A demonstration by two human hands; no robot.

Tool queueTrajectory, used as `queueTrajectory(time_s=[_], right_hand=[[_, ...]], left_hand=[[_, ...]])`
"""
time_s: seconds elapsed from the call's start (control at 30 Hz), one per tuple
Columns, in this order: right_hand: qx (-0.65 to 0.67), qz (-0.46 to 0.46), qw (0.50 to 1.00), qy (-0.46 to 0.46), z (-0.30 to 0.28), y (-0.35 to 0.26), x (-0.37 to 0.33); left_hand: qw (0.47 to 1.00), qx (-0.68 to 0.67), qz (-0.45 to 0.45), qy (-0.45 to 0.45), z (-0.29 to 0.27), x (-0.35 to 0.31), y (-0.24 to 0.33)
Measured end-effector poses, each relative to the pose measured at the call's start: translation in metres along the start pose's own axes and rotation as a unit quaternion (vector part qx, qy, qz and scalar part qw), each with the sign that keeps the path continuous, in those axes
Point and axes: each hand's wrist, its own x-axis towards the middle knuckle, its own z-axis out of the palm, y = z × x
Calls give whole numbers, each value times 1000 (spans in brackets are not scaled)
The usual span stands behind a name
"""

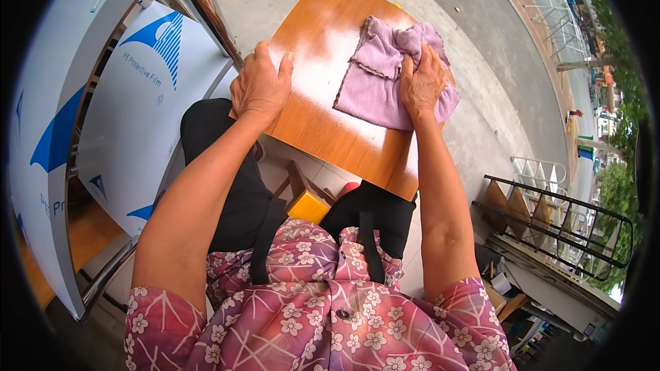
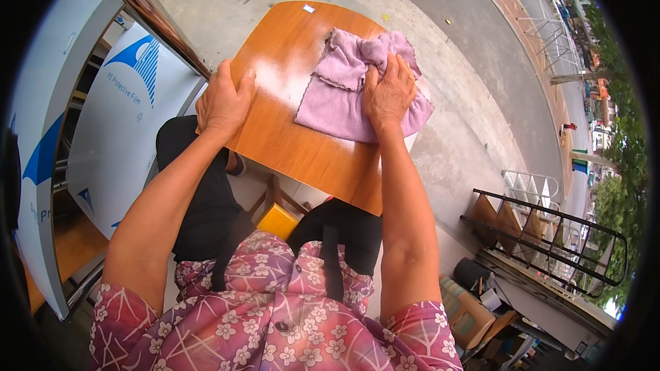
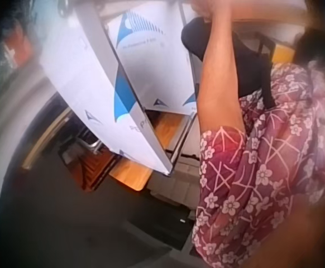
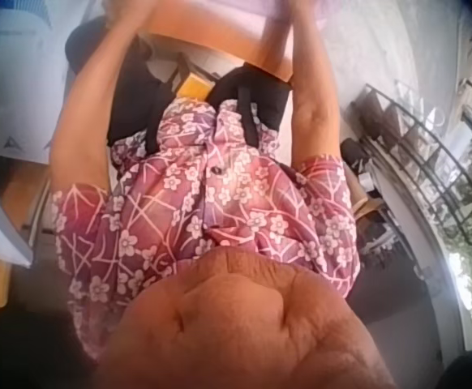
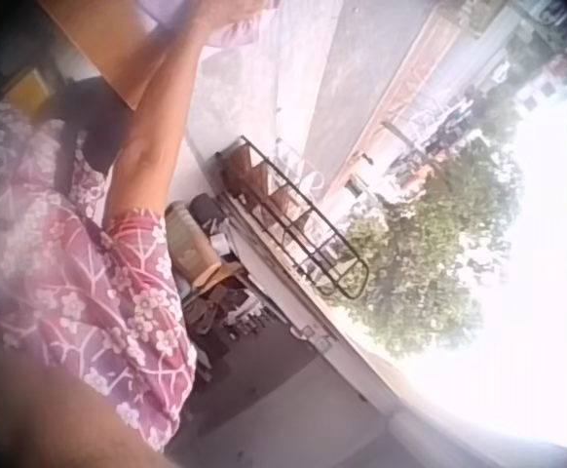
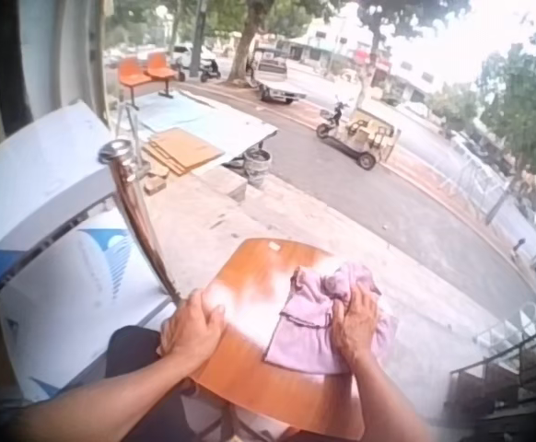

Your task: The person wipes a wooden tabletop with a purple cloth, moving the cloth back and forth across the surface. They then flip the table over and wipe the underside and edges before setting it back down.

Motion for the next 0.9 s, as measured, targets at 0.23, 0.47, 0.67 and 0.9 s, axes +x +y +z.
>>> queueTrajectory(time_s=[0.23, 0.47, 0.67, 0.9], right_hand=[[7, -16, 1000, 8, -5, -6, -27], [16, -47, 999, -8, -33, -21, -84], [19, -47, 999, -8, -39, -20, -84], [-11, 1, 1000, 7, -18, 12, -37]], left_hand=[[1000, -4, 9, 13, 1, 0, -2], [999, 9, 27, 32, 3, -4, -7], [998, 14, 34, 45, 9, 0, -10], [999, 6, 20, 25, 1, -4, -4]])
